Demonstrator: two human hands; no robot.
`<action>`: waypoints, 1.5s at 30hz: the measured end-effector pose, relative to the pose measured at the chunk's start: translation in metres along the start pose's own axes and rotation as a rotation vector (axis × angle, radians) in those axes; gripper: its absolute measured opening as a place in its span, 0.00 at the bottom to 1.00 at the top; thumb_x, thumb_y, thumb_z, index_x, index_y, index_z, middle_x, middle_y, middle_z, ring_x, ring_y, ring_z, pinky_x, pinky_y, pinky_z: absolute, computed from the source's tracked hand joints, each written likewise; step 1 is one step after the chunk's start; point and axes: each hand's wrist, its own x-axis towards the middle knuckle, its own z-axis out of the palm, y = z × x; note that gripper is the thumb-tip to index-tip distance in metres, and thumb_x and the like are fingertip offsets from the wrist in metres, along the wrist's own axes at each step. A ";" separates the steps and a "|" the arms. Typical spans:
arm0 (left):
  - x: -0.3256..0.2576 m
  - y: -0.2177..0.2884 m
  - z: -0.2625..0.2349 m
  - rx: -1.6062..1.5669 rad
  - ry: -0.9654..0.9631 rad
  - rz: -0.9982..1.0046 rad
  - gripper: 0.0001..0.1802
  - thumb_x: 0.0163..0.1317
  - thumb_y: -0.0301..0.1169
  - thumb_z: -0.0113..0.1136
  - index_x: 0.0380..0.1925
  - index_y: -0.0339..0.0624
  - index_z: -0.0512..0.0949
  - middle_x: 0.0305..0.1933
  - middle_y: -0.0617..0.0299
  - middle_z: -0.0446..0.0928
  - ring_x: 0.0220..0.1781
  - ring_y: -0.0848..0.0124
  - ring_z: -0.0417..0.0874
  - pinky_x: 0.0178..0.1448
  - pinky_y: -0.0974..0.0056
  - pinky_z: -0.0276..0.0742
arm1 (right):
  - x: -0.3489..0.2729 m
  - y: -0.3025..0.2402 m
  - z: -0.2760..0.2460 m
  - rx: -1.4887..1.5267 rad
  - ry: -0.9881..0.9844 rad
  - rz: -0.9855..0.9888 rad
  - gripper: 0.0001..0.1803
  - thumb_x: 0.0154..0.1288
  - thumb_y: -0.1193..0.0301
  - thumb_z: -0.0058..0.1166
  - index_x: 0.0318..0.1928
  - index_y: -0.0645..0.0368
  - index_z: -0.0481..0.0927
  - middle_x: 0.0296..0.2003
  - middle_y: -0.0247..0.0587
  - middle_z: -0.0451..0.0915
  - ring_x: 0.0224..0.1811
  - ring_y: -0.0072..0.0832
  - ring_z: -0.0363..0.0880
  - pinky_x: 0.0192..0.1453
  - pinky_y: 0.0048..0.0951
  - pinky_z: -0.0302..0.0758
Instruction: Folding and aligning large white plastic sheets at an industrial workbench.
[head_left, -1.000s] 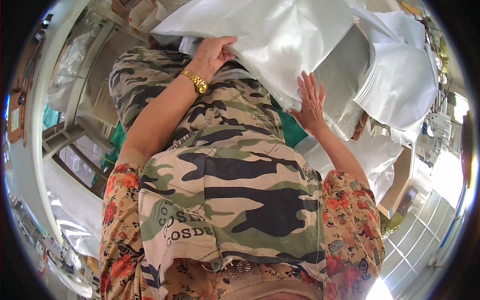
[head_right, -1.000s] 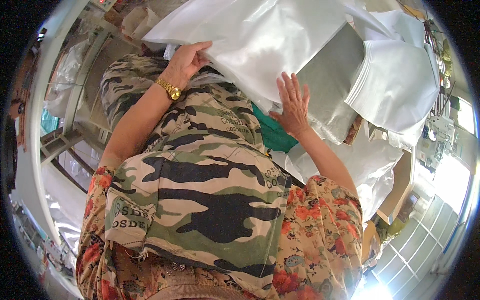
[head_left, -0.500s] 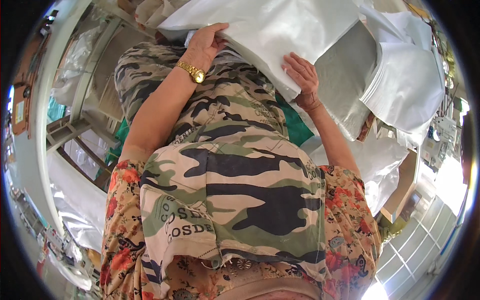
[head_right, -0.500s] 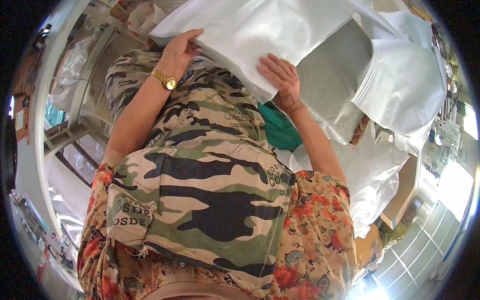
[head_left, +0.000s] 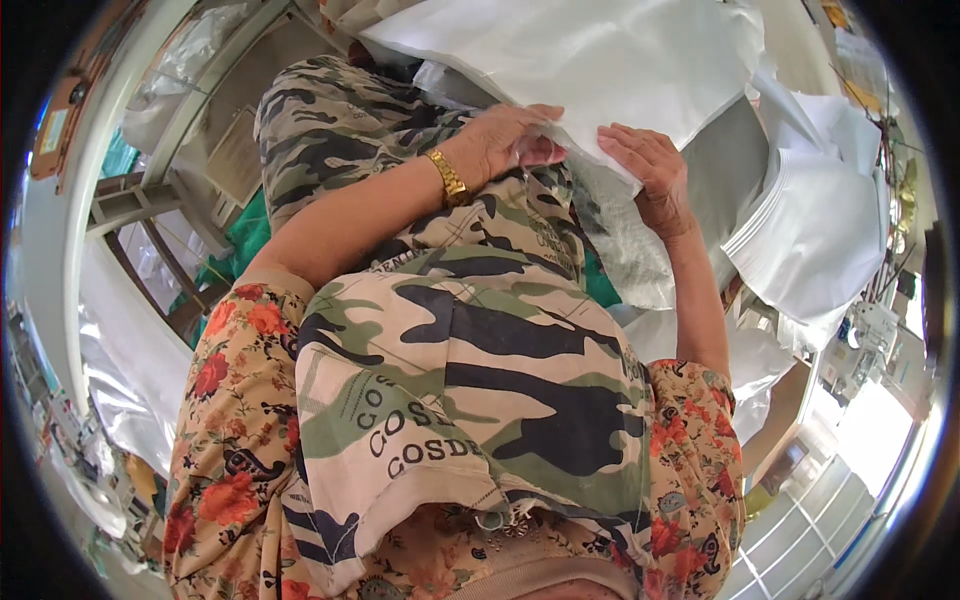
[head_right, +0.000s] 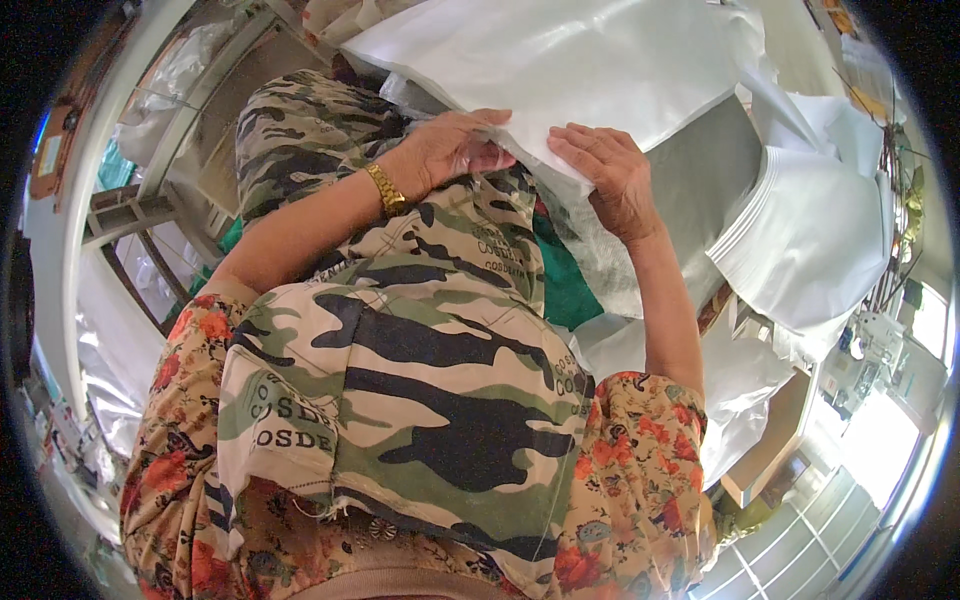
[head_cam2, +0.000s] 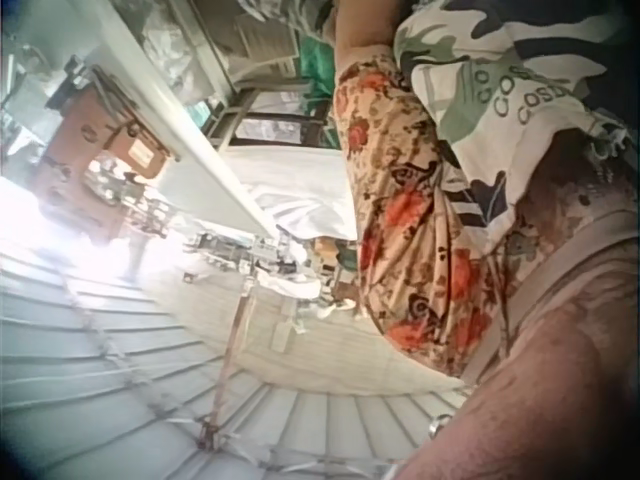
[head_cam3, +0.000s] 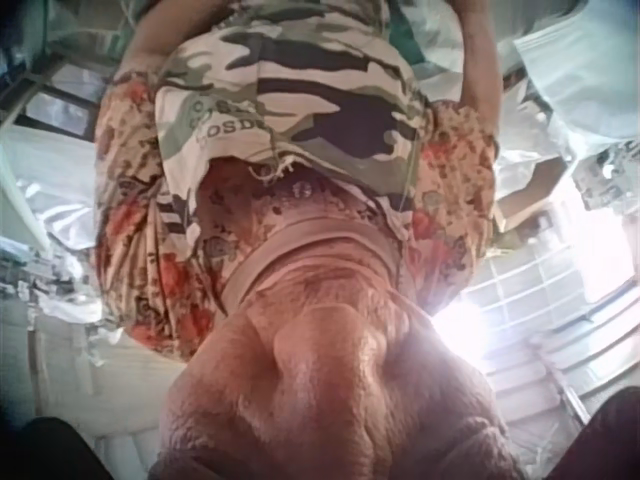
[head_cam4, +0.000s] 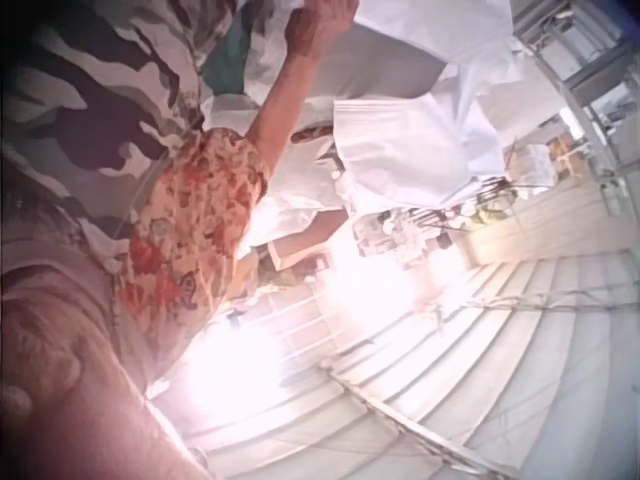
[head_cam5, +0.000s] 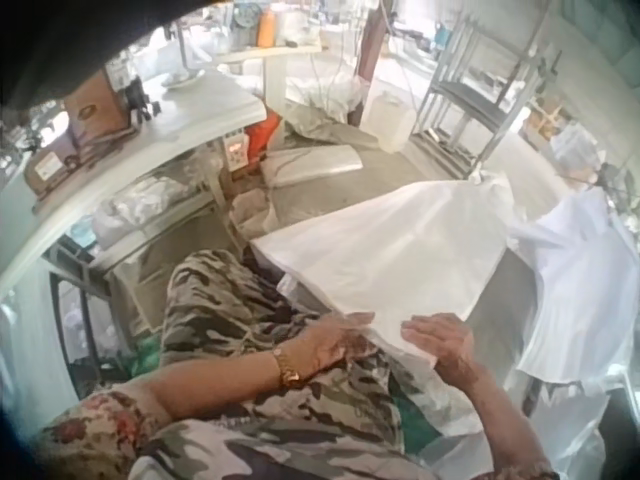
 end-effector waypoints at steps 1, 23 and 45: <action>-0.005 -0.002 0.000 -0.056 -0.057 -0.004 0.15 0.64 0.27 0.58 0.48 0.30 0.72 0.47 0.50 0.76 0.48 0.58 0.81 0.57 0.53 0.82 | 0.002 -0.001 -0.001 -0.002 -0.003 -0.011 0.21 0.53 0.76 0.57 0.50 0.51 0.82 0.51 0.33 0.83 0.55 0.35 0.80 0.59 0.38 0.73; -0.012 0.007 -0.010 0.197 -0.323 -0.087 0.09 0.66 0.31 0.58 0.30 0.36 0.80 0.29 0.57 0.80 0.26 0.73 0.78 0.49 0.65 0.83 | 0.013 0.003 0.000 -0.004 0.117 0.025 0.22 0.51 0.76 0.60 0.50 0.48 0.81 0.47 0.33 0.84 0.49 0.28 0.83 0.65 0.44 0.66; -0.022 0.005 0.011 -0.184 -0.392 -0.046 0.15 0.66 0.33 0.57 0.44 0.32 0.72 0.28 0.63 0.71 0.23 0.77 0.70 0.51 0.58 0.81 | 0.003 0.006 0.017 0.114 0.197 0.126 0.17 0.56 0.74 0.58 0.48 0.51 0.82 0.44 0.33 0.85 0.48 0.28 0.83 0.64 0.41 0.67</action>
